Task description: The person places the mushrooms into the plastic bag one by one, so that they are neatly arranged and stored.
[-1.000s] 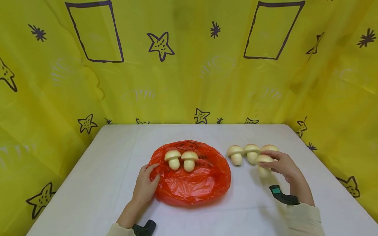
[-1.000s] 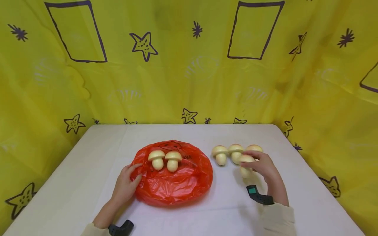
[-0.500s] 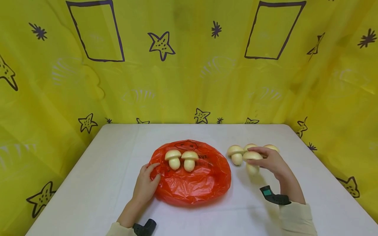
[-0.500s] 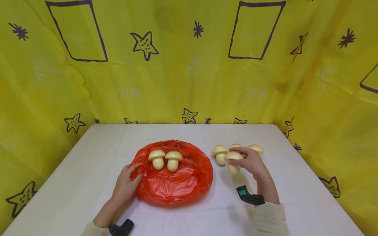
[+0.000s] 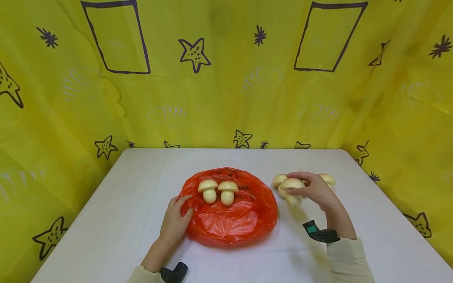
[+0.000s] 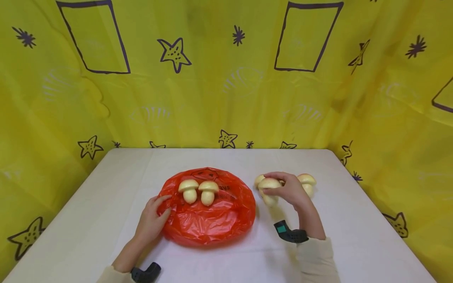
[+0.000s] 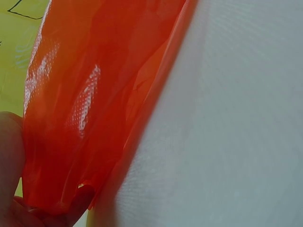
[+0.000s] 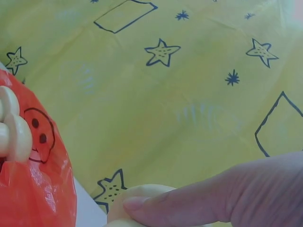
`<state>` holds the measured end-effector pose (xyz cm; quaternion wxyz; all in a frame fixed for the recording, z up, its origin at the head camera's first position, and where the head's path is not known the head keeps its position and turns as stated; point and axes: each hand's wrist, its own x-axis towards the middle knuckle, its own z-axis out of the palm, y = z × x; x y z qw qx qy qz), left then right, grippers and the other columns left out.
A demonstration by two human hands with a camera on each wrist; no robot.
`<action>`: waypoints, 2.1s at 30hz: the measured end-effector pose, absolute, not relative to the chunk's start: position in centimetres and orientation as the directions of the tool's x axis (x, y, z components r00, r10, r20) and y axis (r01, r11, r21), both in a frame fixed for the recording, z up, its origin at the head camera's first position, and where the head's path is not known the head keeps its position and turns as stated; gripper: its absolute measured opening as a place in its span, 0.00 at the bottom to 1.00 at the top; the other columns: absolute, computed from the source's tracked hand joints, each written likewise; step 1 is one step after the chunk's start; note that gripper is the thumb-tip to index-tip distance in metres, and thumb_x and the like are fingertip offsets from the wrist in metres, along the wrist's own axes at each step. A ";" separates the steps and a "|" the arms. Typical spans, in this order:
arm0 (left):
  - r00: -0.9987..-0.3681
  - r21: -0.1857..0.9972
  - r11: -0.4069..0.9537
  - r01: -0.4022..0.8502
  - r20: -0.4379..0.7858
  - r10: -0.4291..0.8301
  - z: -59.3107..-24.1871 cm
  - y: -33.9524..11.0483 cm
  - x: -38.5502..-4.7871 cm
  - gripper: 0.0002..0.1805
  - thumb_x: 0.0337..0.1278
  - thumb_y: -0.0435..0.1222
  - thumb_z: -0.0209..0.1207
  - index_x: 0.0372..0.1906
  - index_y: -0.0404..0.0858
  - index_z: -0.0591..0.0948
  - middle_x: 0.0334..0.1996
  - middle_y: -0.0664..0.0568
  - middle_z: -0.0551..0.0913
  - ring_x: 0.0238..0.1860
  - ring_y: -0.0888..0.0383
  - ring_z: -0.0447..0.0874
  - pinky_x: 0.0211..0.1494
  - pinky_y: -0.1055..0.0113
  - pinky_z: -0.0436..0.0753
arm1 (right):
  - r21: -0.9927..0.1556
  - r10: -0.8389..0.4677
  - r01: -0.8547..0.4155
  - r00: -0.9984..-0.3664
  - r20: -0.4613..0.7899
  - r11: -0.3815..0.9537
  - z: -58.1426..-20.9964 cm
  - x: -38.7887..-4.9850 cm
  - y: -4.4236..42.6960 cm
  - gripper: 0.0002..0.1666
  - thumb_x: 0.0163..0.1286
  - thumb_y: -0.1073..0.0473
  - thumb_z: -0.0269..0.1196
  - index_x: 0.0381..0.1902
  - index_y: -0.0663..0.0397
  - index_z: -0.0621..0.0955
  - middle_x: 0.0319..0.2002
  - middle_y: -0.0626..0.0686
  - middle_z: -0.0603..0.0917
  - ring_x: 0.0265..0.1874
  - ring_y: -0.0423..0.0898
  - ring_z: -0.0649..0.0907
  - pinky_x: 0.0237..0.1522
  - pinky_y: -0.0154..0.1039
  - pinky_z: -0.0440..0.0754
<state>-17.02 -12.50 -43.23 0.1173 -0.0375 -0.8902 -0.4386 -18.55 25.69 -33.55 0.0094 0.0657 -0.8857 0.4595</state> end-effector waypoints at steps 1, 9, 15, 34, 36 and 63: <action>-0.969 0.772 0.612 0.171 0.243 -0.036 -43.2 -12.5 -17.0 0.21 0.54 0.33 0.57 0.55 0.35 0.75 0.53 0.38 0.69 0.53 0.44 0.70 0.49 0.52 0.77 | -0.812 -0.108 -0.125 -0.991 0.077 0.569 -33.5 -18.6 25.6 0.30 0.54 0.56 0.69 0.53 0.65 0.76 0.51 0.64 0.76 0.42 0.54 0.75 0.38 0.40 0.76; -0.971 0.776 0.609 0.165 0.237 -0.038 -43.2 -12.5 -16.9 0.20 0.54 0.33 0.57 0.55 0.35 0.75 0.53 0.38 0.68 0.53 0.44 0.70 0.50 0.52 0.76 | -0.826 -0.126 -0.157 -0.987 0.105 0.541 -33.4 -18.8 24.4 0.28 0.52 0.59 0.70 0.51 0.66 0.77 0.48 0.64 0.77 0.38 0.52 0.76 0.36 0.38 0.77; -0.973 0.779 0.606 0.157 0.226 -0.039 -43.1 -12.5 -16.9 0.21 0.54 0.33 0.57 0.55 0.35 0.75 0.54 0.39 0.68 0.54 0.44 0.70 0.50 0.52 0.76 | -0.843 -0.131 -0.163 -0.985 0.111 0.512 -33.3 -19.0 23.4 0.28 0.52 0.61 0.70 0.51 0.65 0.78 0.47 0.63 0.78 0.37 0.50 0.77 0.36 0.35 0.78; -0.971 0.776 0.609 0.162 0.234 -0.040 -43.1 -12.5 -16.9 0.20 0.54 0.33 0.57 0.54 0.36 0.75 0.53 0.39 0.68 0.53 0.44 0.70 0.50 0.52 0.76 | -0.904 -0.126 -0.147 -0.987 0.104 0.401 -33.4 -19.7 19.0 0.28 0.53 0.63 0.69 0.53 0.65 0.77 0.49 0.62 0.77 0.37 0.50 0.77 0.36 0.34 0.79; -0.969 0.773 0.611 0.171 0.244 -0.038 -43.1 -12.4 -16.9 0.20 0.54 0.32 0.57 0.54 0.35 0.76 0.53 0.38 0.69 0.53 0.44 0.70 0.50 0.51 0.76 | -0.909 -0.125 -0.145 -0.987 0.104 0.391 -33.4 -19.7 18.7 0.28 0.53 0.64 0.69 0.52 0.65 0.77 0.50 0.62 0.77 0.37 0.50 0.78 0.36 0.34 0.79; -0.975 0.778 0.609 0.152 0.218 -0.036 -43.2 -12.5 -17.0 0.21 0.55 0.33 0.57 0.56 0.37 0.75 0.54 0.39 0.68 0.54 0.44 0.70 0.50 0.52 0.76 | -0.921 -0.138 -0.122 -0.988 0.075 0.370 -34.6 -20.6 15.6 0.25 0.53 0.66 0.68 0.50 0.68 0.77 0.45 0.60 0.78 0.34 0.49 0.77 0.35 0.37 0.79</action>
